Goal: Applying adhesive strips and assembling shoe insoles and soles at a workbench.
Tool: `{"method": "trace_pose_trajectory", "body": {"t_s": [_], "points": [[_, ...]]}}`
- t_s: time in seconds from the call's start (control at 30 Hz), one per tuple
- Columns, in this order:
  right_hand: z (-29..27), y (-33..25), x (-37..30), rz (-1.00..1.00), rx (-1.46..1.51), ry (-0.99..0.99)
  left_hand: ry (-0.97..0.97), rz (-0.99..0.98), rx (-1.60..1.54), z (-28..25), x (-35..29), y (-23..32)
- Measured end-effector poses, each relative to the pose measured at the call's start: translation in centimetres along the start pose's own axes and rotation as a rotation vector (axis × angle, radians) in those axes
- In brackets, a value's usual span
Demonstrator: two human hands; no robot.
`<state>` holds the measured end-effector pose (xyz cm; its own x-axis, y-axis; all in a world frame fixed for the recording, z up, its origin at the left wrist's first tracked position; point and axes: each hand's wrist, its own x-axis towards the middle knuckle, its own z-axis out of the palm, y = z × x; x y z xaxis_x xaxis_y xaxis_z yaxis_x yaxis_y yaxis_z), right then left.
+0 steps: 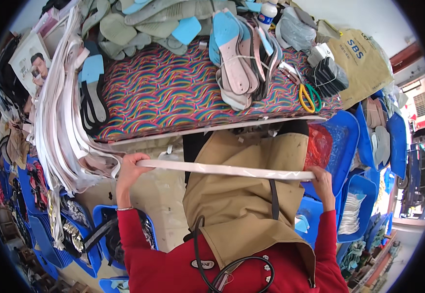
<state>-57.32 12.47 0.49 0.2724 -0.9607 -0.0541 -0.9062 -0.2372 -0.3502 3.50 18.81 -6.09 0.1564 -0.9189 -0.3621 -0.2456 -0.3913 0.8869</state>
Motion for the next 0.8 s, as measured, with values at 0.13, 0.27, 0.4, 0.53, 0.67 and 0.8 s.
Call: {"method": "trace_pose_trajectory", "body": {"t_s": [0.13, 0.27, 0.4, 0.53, 0.67, 0.8], "points": [[0.3, 1.9, 1.2, -0.012, 0.015, 0.109, 0.161, 0.103, -0.18, 0.4, 0.6, -4.7], [-0.6, 3.8, 1.3, 0.034, 0.008, 0.259, 0.132, 0.179, -0.255, 1.6, 0.2, -6.7], [-2.4, 2.3, 1.8, 0.154, -0.119, -0.004, 0.06, -0.022, -0.036, 3.6, -0.7, -6.7], [-4.5, -3.9, 5.5, 0.072, -0.048, -0.28, -0.013, 0.185, 0.155, 5.4, -0.4, -3.5], [-5.9, -12.5, 12.6, -0.317, 0.197, 0.172, 0.189, 0.247, -0.15, 7.5, 1.9, 4.0], [-5.1, -18.6, 20.6, -0.499, 0.242, 0.382, 0.106, 0.402, -0.442, 9.6, 6.0, 13.0]]}}
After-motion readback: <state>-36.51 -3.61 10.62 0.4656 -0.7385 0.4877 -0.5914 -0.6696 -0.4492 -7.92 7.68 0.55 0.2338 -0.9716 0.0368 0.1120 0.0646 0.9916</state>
